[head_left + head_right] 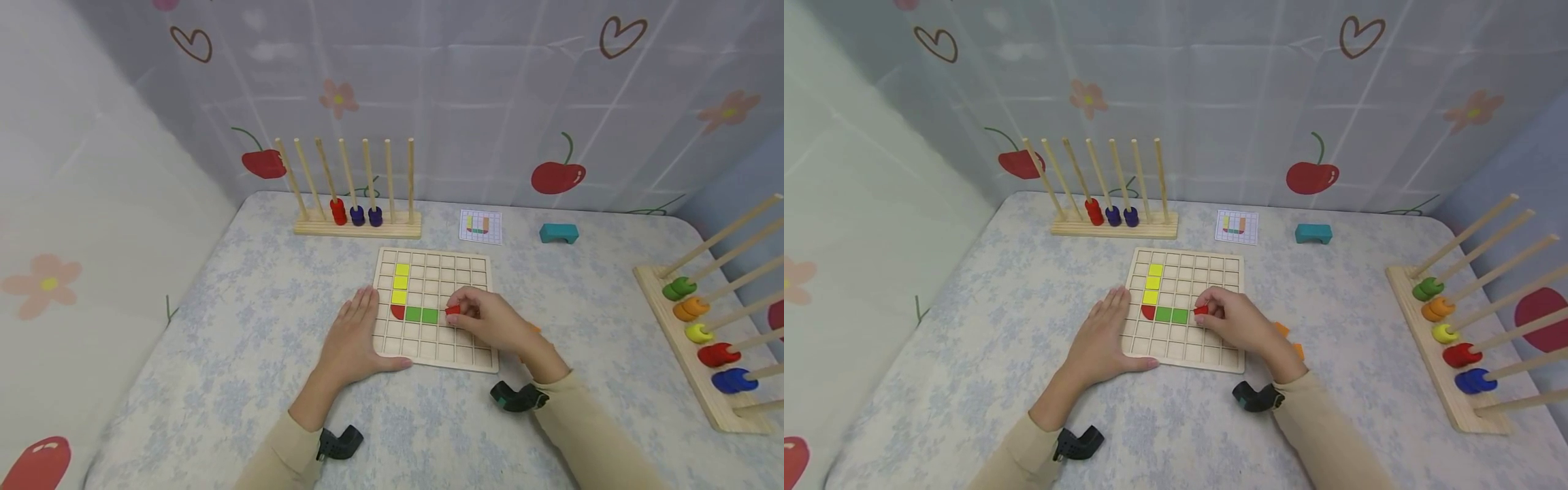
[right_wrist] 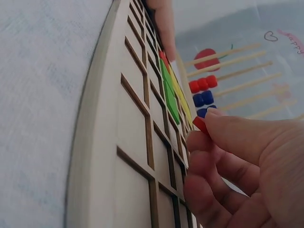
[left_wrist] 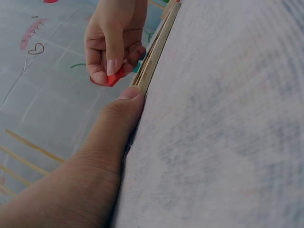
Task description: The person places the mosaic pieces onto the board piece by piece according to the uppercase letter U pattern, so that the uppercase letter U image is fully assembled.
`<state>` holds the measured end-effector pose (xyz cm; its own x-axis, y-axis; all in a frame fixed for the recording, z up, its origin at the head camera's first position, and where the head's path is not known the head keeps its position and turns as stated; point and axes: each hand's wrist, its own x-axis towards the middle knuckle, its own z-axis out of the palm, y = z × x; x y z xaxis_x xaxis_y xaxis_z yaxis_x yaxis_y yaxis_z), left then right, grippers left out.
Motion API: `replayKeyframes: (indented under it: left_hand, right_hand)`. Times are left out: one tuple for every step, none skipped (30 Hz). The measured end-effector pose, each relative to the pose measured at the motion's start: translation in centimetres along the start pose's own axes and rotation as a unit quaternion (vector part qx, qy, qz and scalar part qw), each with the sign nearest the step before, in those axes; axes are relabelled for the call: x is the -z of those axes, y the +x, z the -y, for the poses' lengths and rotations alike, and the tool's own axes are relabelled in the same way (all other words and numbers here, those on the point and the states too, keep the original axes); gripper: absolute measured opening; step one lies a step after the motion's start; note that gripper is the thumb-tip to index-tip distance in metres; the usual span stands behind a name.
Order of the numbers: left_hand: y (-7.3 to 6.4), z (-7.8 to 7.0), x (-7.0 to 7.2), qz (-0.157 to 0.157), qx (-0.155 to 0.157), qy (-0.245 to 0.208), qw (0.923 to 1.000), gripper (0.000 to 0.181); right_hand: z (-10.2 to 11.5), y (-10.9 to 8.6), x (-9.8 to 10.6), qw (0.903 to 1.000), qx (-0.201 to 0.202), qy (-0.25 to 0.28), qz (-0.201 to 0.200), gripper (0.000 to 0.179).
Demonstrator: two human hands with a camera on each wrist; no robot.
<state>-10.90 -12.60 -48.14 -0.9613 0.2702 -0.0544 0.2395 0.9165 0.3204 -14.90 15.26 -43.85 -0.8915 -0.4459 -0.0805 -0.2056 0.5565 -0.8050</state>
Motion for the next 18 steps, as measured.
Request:
replayKeyframes:
  left_hand:
    - [0.0, 0.0, 0.0, 0.0, 0.0, 0.0, 1.0, 0.141]
    - [0.0, 0.0, 0.0, -0.001, 0.0, -0.001, 1.0, 0.141]
    - [0.0, 0.0, 0.0, -0.003, 0.0, -0.001, 1.0, 0.141]
    - [0.0, 0.0, 0.0, -0.004, -0.001, 0.0, 1.0, 0.141]
    - [0.0, 0.0, 0.0, -0.006, -0.002, 0.001, 1.0, 0.141]
    - [0.0, 0.0, -0.1, -0.007, -0.003, 0.002, 1.0, 0.141]
    - [0.0, 0.0, -0.1, -0.009, -0.004, 0.002, 1.0, 0.141]
    - [0.0, 0.0, -0.1, -0.01, -0.004, 0.003, 0.9999, 0.141]
    - [0.0, 0.0, -0.1, -0.011, -0.005, 0.002, 0.9999, 0.141]
    - [0.0, 0.0, -0.1, -0.012, -0.005, 0.001, 0.9999, 0.141]
    - [0.0, 0.0, -0.1, -0.015, -0.006, -0.001, 0.9999, 0.14]
    - [-0.1, 0.0, -0.1, -0.017, -0.007, -0.003, 0.9998, 0.14]
    - [-0.1, 0.0, 0.0, -0.018, -0.007, -0.005, 0.9998, 0.14]
    - [-0.1, -0.1, 0.0, -0.019, -0.007, -0.007, 0.9998, 0.14]
    - [-0.1, -0.1, 0.0, -0.019, -0.007, -0.008, 0.9998, 0.14]
    - [-0.1, -0.1, 0.0, -0.019, -0.008, -0.009, 0.9997, 0.139]
    - [-0.1, -0.1, 0.0, -0.019, -0.007, -0.01, 0.9997, 0.139]
    - [-0.1, -0.1, 0.0, -0.017, -0.006, -0.009, 0.9998, 0.14]
  right_hand:
    - [0.0, 0.1, -0.1, 1.0, 0.003, -0.001, -0.002, 0.017]
    - [-0.1, 0.1, -0.2, 1.0, 0.006, -0.004, -0.005, 0.017]
    - [-0.1, 0.2, -0.3, 0.9999, 0.009, -0.009, -0.008, 0.016]
    - [-0.1, 0.2, -0.4, 0.9998, 0.011, -0.014, -0.011, 0.016]
    - [-0.2, 0.3, -0.6, 0.9996, 0.012, -0.02, -0.016, 0.016]
    - [-0.3, 0.3, -0.7, 0.9994, 0.012, -0.026, -0.021, 0.016]
    - [-0.3, 0.4, -0.8, 0.9991, 0.011, -0.032, -0.024, 0.016]
    - [-0.3, 0.4, -0.9, 0.9989, 0.01, -0.036, -0.026, 0.016]
    - [-0.2, 0.5, -1.0, 0.9987, 0.01, -0.04, -0.029, 0.017]
    - [-0.2, 0.5, -1.0, 0.9985, 0.008, -0.044, -0.032, 0.017]
    - [-0.2, 0.5, -1.1, 0.9983, 0.007, -0.047, -0.033, 0.018]
    - [-0.1, 0.5, -1.2, 0.9982, 0.005, -0.05, -0.033, 0.018]
    - [0.0, 0.6, -1.2, 0.998, 0.003, -0.054, -0.033, 0.018]
    - [0.1, 0.6, -1.3, 0.9978, 0.002, -0.057, -0.033, 0.018]
    - [0.2, 0.6, -1.3, 0.9976, 0.0, -0.062, -0.032, 0.018]
    - [0.2, 0.6, -1.4, 0.9972, -0.001, -0.068, -0.031, 0.018]
    - [0.2, 0.6, -1.5, 0.9969, -0.002, -0.073, -0.03, 0.018]
    - [0.1, 0.7, -1.5, 0.9965, -0.003, -0.078, -0.03, 0.018]
